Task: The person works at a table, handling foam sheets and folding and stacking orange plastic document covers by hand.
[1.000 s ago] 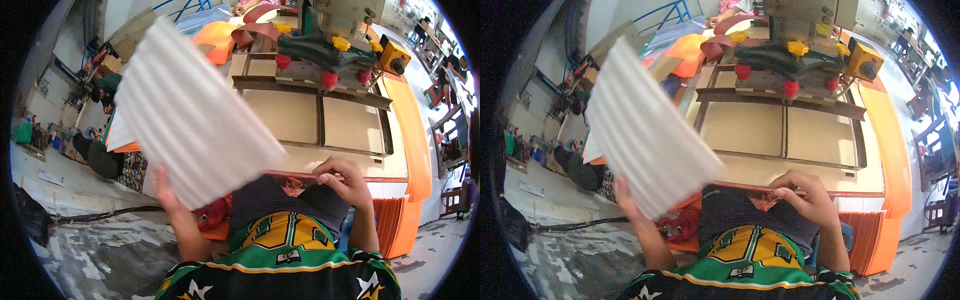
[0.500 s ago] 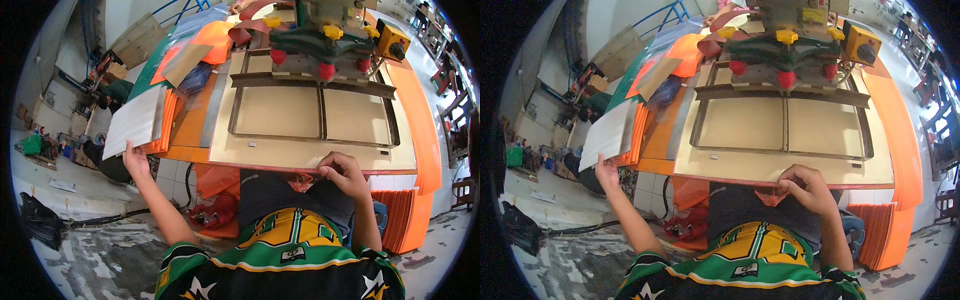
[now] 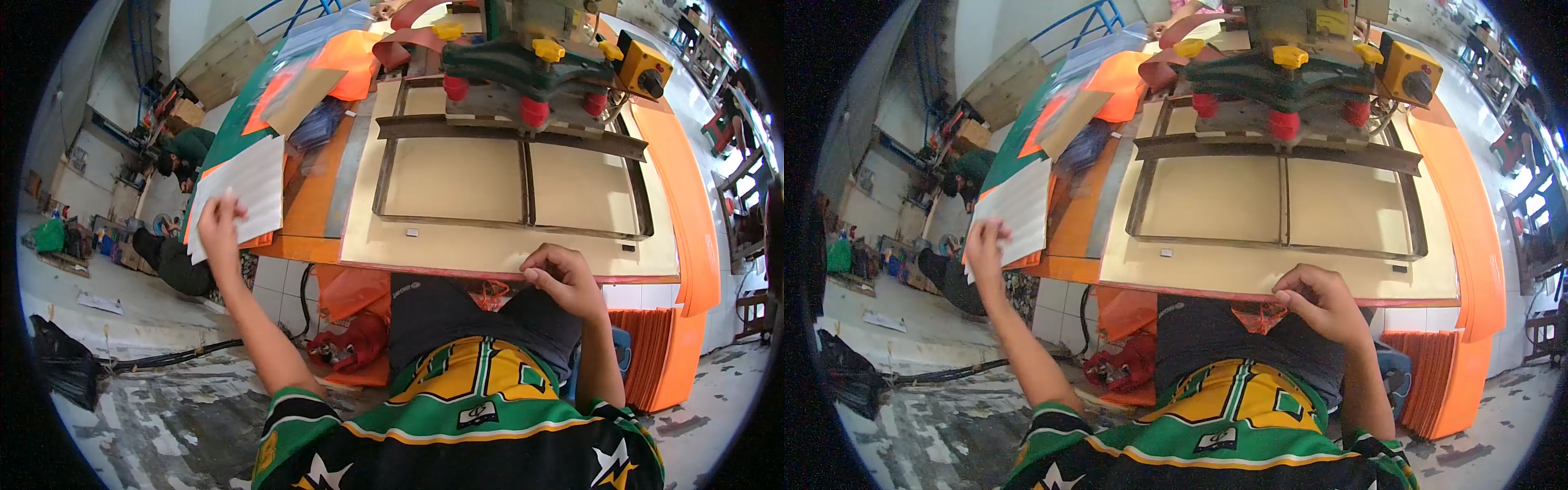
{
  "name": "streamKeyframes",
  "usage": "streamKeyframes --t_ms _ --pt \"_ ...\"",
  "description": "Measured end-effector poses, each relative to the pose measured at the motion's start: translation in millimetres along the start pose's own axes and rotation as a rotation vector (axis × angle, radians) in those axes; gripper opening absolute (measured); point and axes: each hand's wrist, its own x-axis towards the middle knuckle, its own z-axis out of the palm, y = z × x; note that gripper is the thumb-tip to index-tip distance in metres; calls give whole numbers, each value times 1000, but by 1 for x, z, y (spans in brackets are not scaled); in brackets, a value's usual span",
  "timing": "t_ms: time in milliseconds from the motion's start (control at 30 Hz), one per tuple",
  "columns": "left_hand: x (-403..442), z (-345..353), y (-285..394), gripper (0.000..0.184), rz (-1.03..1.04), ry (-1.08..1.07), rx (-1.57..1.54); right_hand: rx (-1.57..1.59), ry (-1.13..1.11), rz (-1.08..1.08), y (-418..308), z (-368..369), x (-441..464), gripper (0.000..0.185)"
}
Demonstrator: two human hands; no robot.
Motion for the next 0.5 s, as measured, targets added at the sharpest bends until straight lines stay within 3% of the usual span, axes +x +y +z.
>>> streamKeyframes --t_ms 67,133,200,267,500 --pt "28 39 9 26 25 -122 67 17 13 -12 -2 2 0 14" --pt "58 85 10 30 349 -245 187 33 31 -21 -3 3 -1 13" --pt "91 124 10 32 527 -402 376 -5 69 -45 -4 5 -1 12" --pt "130 165 -24 43 610 -364 509 -39 78 -59 -10 6 -1 11" --pt "173 243 -38 71 288 -368 902 -90 109 -89 -9 5 -3 11"
